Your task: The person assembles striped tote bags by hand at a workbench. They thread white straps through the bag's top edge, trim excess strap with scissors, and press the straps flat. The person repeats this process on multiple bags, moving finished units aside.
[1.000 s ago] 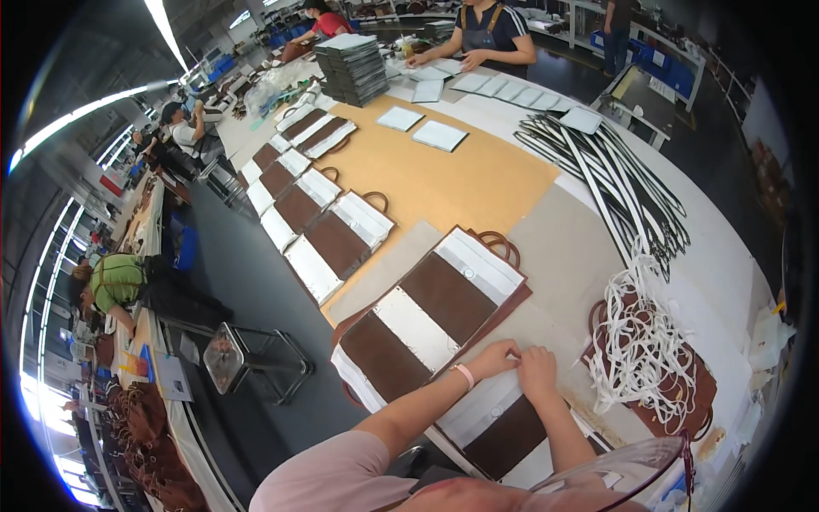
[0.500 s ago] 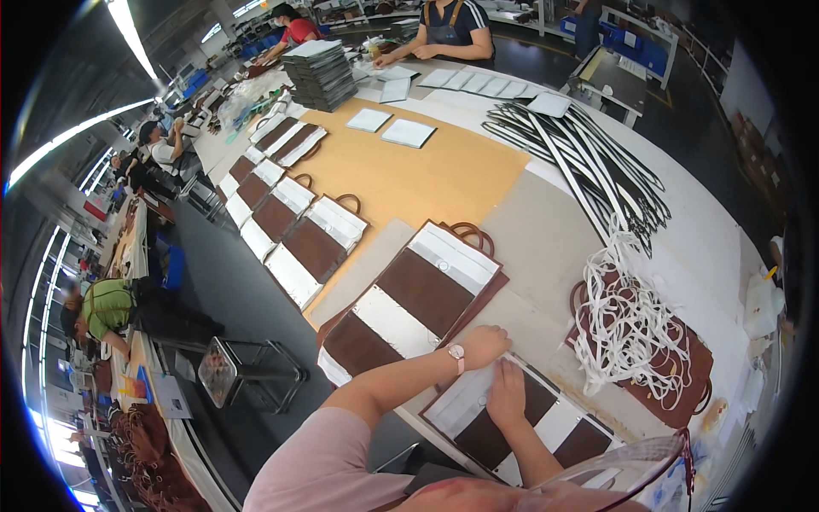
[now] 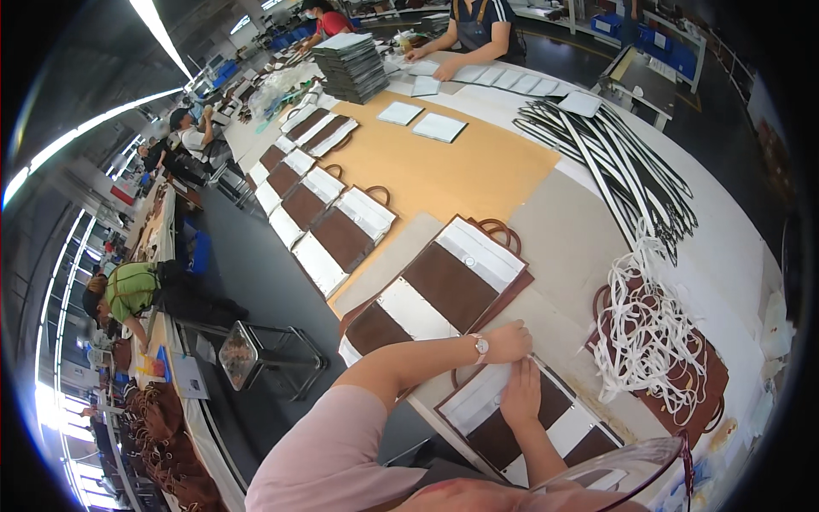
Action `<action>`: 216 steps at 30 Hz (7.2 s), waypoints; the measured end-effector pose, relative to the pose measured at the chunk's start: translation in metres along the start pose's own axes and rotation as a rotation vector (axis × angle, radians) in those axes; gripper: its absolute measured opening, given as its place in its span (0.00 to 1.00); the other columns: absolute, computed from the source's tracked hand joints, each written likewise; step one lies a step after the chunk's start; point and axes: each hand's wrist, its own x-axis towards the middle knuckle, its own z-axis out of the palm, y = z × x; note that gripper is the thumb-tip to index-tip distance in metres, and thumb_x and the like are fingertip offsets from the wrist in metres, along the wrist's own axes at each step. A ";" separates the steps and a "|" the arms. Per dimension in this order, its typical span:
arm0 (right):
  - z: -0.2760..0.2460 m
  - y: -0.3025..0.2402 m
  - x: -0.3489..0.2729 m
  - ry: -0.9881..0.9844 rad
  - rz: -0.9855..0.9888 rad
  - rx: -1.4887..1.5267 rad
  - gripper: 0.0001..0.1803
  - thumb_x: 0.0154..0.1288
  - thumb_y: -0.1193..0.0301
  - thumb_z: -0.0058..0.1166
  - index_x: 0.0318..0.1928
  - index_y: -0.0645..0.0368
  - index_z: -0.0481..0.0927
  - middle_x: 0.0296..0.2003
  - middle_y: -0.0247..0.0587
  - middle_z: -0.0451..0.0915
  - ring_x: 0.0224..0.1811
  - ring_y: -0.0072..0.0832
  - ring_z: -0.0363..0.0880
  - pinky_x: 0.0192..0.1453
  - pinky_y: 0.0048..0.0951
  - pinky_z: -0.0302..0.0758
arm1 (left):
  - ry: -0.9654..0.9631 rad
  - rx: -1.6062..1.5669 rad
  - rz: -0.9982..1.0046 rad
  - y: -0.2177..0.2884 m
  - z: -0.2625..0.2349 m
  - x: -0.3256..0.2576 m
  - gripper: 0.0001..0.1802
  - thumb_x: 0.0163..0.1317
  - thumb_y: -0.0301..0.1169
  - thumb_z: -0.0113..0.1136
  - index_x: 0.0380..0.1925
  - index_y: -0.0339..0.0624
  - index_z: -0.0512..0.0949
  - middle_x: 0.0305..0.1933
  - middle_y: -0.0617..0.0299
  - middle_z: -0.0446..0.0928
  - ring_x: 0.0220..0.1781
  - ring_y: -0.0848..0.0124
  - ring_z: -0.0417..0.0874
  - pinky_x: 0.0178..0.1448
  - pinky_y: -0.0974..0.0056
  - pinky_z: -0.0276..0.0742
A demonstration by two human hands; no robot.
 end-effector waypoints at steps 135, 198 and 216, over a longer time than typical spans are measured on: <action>-0.150 0.022 -0.201 0.443 0.526 1.065 0.12 0.72 0.73 0.45 0.53 0.60 0.69 0.29 0.35 0.77 0.19 0.16 0.68 0.22 0.21 0.65 | 0.204 -0.506 -0.749 0.020 0.036 -0.007 0.07 0.56 0.31 0.64 0.31 0.40 0.82 0.34 0.49 0.79 0.40 0.51 0.81 0.47 0.51 0.77; -0.009 0.015 0.045 -0.026 0.441 0.437 0.11 0.66 0.68 0.45 0.34 0.64 0.75 0.30 0.57 0.80 0.36 0.54 0.80 0.42 0.52 0.74 | 0.322 -0.989 -1.001 0.029 0.026 -0.011 0.06 0.61 0.29 0.61 0.36 0.39 0.80 0.33 0.55 0.83 0.32 0.62 0.83 0.37 0.61 0.78; -0.006 0.012 0.051 0.058 0.548 0.451 0.11 0.66 0.68 0.45 0.33 0.64 0.74 0.29 0.58 0.79 0.36 0.56 0.78 0.41 0.53 0.73 | 0.356 -0.945 -1.001 0.031 0.031 -0.011 0.06 0.61 0.28 0.61 0.36 0.39 0.81 0.33 0.55 0.83 0.31 0.61 0.83 0.36 0.62 0.77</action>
